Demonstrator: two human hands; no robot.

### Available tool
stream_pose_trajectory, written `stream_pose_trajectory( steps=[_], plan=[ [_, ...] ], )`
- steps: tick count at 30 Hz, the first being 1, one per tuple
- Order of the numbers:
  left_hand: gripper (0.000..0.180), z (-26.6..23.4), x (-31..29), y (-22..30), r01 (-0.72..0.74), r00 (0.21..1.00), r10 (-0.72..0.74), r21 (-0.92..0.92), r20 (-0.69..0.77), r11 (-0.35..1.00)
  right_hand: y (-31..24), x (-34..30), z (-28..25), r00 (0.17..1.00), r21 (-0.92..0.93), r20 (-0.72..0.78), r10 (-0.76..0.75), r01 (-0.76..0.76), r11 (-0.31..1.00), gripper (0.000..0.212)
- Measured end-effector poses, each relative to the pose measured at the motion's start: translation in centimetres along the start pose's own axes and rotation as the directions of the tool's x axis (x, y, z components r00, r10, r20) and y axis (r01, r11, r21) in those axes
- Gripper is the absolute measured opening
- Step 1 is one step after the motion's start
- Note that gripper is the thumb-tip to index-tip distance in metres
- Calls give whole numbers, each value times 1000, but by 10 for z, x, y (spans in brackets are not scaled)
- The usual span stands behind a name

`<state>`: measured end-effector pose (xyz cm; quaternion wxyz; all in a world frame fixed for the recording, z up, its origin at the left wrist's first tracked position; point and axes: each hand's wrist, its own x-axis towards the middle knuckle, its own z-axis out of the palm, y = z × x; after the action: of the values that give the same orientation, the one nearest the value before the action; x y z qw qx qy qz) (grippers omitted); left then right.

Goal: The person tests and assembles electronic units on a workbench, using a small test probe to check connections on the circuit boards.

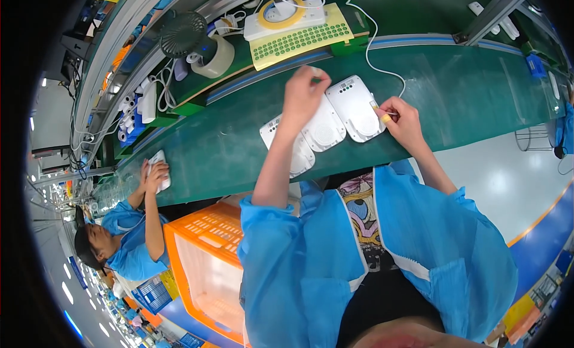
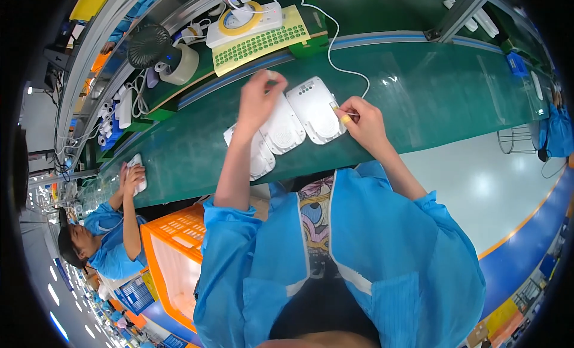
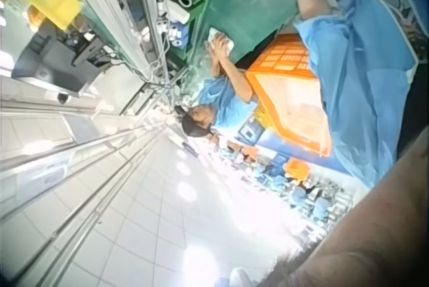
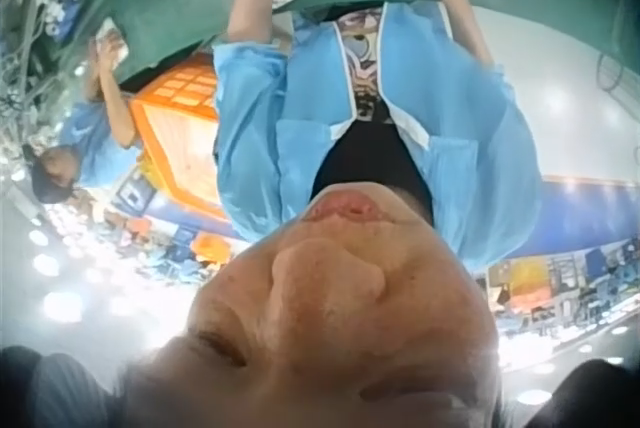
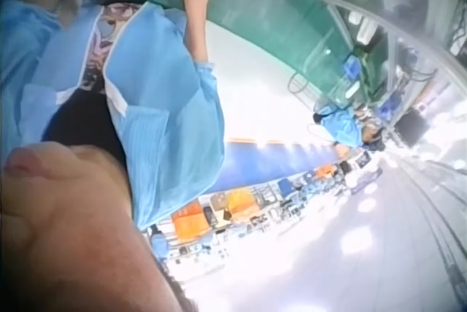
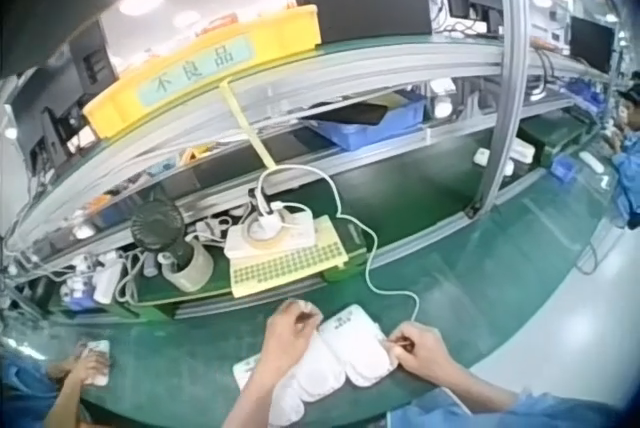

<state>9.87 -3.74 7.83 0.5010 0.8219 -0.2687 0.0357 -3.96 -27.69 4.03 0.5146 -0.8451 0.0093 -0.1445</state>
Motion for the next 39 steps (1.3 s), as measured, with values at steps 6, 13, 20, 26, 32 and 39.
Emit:
stream_pose_trajectory(
  steps=[6,13,20,26,32,39],
  plan=[
    [10,38,0,-1,29,985,-55,155,164,988,3,-4,0,1000,7,5,23,-23,1000,16],
    [9,48,5,0,-20,991,-17,266,136,964,9,-5,2,1000,-9,-11,-5,5,1000,17],
    [21,41,17,6,4,994,-40,353,97,936,9,-1,1,998,-35,27,53,-52,998,19],
    [26,34,-28,6,-110,993,118,425,7,899,1,-9,-15,988,-53,141,58,-51,997,30],
    [42,48,-76,31,-165,985,118,487,127,857,-7,-17,-17,960,-232,258,-105,167,958,71],
    [49,53,-77,31,-309,949,189,611,253,729,0,-8,-14,924,-405,308,-226,342,848,76]
  ],
)
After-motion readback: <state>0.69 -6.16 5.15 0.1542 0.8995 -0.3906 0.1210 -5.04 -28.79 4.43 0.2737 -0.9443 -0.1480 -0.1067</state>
